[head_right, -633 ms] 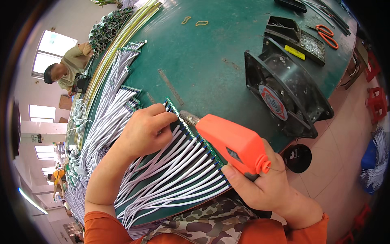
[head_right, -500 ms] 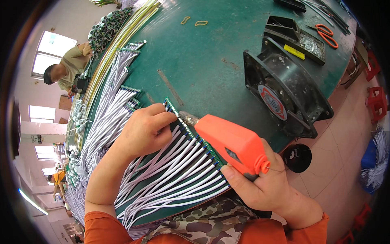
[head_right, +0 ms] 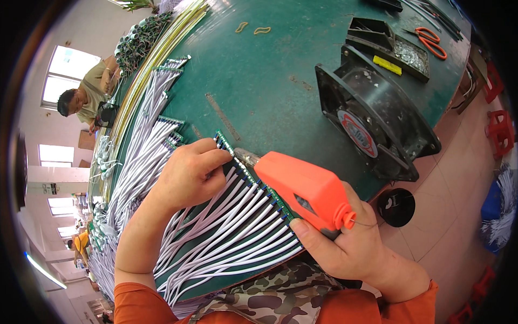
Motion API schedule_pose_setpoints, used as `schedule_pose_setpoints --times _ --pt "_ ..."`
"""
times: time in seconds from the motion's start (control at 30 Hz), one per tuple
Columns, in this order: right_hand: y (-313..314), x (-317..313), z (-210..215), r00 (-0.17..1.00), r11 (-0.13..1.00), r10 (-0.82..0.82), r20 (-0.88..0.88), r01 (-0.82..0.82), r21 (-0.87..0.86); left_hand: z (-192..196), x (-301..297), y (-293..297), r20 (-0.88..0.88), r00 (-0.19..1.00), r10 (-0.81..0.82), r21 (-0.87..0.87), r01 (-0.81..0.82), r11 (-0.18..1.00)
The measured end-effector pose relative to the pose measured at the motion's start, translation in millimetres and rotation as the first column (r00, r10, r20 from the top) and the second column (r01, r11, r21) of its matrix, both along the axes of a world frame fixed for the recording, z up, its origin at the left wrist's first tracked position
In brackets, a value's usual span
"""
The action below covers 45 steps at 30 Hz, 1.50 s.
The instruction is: The person solders wires onto a circuit board strip using a soldering gun, rearranges and aligns wires along another circuit board strip by hand, and solders the wires onto the strip using the soldering gun.
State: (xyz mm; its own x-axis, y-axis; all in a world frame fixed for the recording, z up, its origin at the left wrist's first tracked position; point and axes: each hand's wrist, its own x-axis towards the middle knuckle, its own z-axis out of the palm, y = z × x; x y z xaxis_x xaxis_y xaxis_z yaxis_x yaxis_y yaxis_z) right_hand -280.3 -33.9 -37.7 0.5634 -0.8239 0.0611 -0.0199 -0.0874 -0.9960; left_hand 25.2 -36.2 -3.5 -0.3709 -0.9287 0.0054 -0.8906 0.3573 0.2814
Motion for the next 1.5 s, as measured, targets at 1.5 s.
schedule_pose_setpoints --times 1.5 --pt "0 -13 -1 0.998 1.0 -0.011 0.063 0.012 -0.022 -2 -4 22 0.067 0.954 0.291 0.026 -0.293 0.956"
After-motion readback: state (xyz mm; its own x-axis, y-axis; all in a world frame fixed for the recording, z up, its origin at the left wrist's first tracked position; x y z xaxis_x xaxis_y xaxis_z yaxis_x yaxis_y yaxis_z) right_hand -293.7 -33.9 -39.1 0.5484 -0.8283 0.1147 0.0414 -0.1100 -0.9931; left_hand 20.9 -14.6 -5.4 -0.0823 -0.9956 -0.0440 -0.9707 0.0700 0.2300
